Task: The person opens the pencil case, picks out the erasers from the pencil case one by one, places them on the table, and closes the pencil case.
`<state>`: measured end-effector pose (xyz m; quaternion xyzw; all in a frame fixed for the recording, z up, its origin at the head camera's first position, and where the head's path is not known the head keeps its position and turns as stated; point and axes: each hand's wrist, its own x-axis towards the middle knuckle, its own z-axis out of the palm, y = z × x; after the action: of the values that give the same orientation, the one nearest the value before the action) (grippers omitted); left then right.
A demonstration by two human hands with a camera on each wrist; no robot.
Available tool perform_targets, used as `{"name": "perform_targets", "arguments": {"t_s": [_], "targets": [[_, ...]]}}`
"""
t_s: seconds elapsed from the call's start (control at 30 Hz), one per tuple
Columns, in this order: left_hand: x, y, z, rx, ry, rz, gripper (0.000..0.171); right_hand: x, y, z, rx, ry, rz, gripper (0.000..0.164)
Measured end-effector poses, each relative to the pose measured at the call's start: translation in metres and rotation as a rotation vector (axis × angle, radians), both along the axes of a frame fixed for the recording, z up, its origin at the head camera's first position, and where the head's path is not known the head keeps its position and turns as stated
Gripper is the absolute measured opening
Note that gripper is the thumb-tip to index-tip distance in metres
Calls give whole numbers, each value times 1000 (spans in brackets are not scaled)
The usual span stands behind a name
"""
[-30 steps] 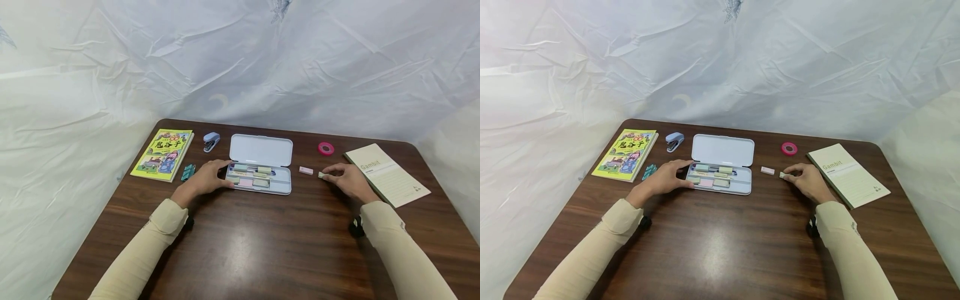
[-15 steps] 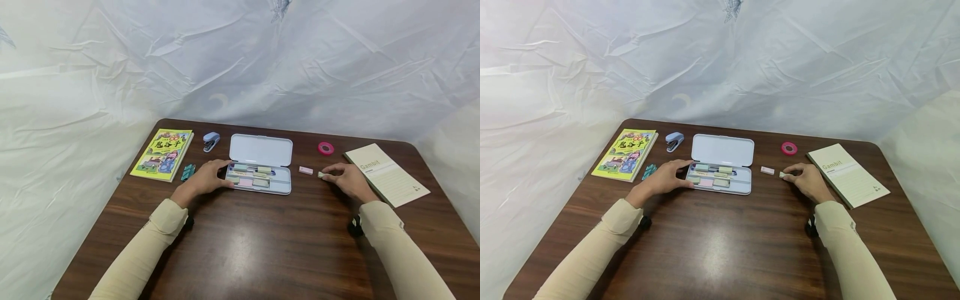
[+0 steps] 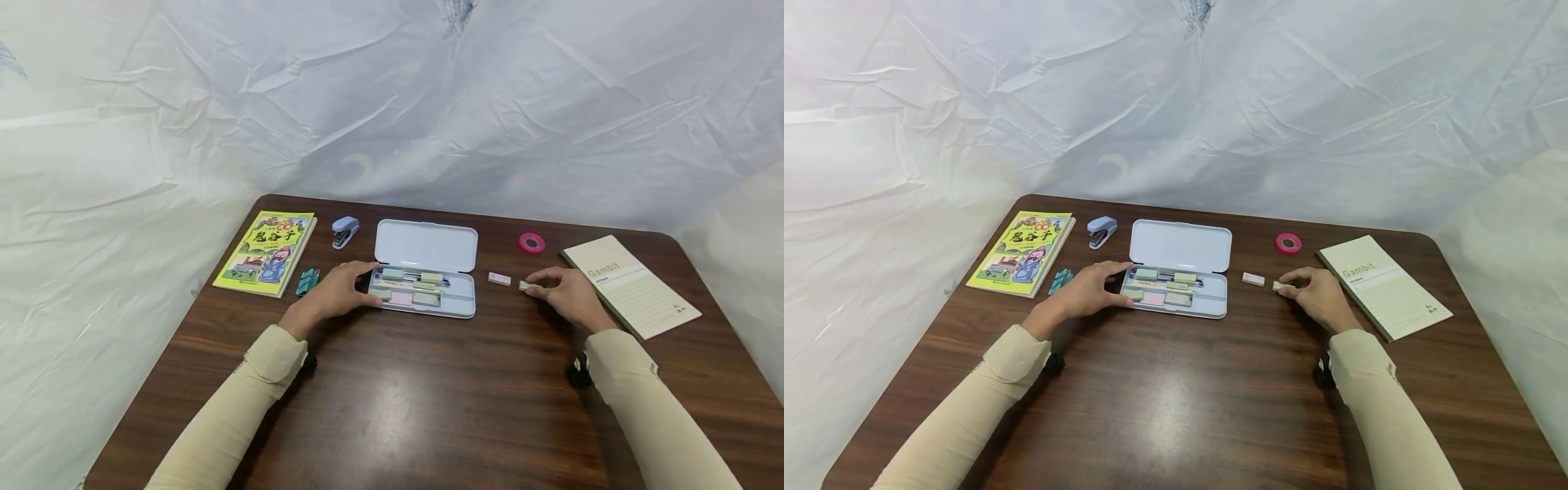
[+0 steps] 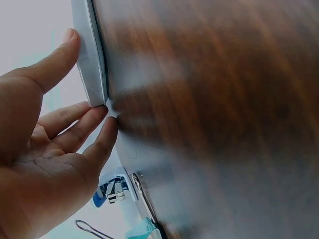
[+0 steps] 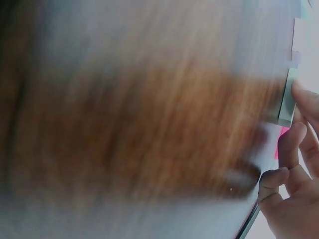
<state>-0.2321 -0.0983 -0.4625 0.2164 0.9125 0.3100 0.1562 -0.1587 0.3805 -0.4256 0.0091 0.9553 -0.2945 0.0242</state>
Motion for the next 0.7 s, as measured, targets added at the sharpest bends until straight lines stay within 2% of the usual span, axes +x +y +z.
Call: {"name": "perform_targets", "arguments": {"t_s": [0.13,0.2,0.3,0.37,0.53,0.6,0.7], "targets": [[4,2,6,8,-15,3,94,0,-3,0,-11,2,-18,38],[8,3,13,15,-26,9,92,1,-7,2,-21,26,-22,39],[11,4,17,10,-31,14,91,0,-21,7,-36,84,-9,36],[7,3,11,-1,-21,8,94,-2,-35,11,-48,109,5,33],[6,3,10,-2,-19,14,95,-7,-75,19,-84,123,75,26],[8,4,14,5,-25,22,93,-10,-90,20,-97,123,108,24],[2,2,4,-2,-16,17,95,-14,-110,21,-83,112,139,24]]}}
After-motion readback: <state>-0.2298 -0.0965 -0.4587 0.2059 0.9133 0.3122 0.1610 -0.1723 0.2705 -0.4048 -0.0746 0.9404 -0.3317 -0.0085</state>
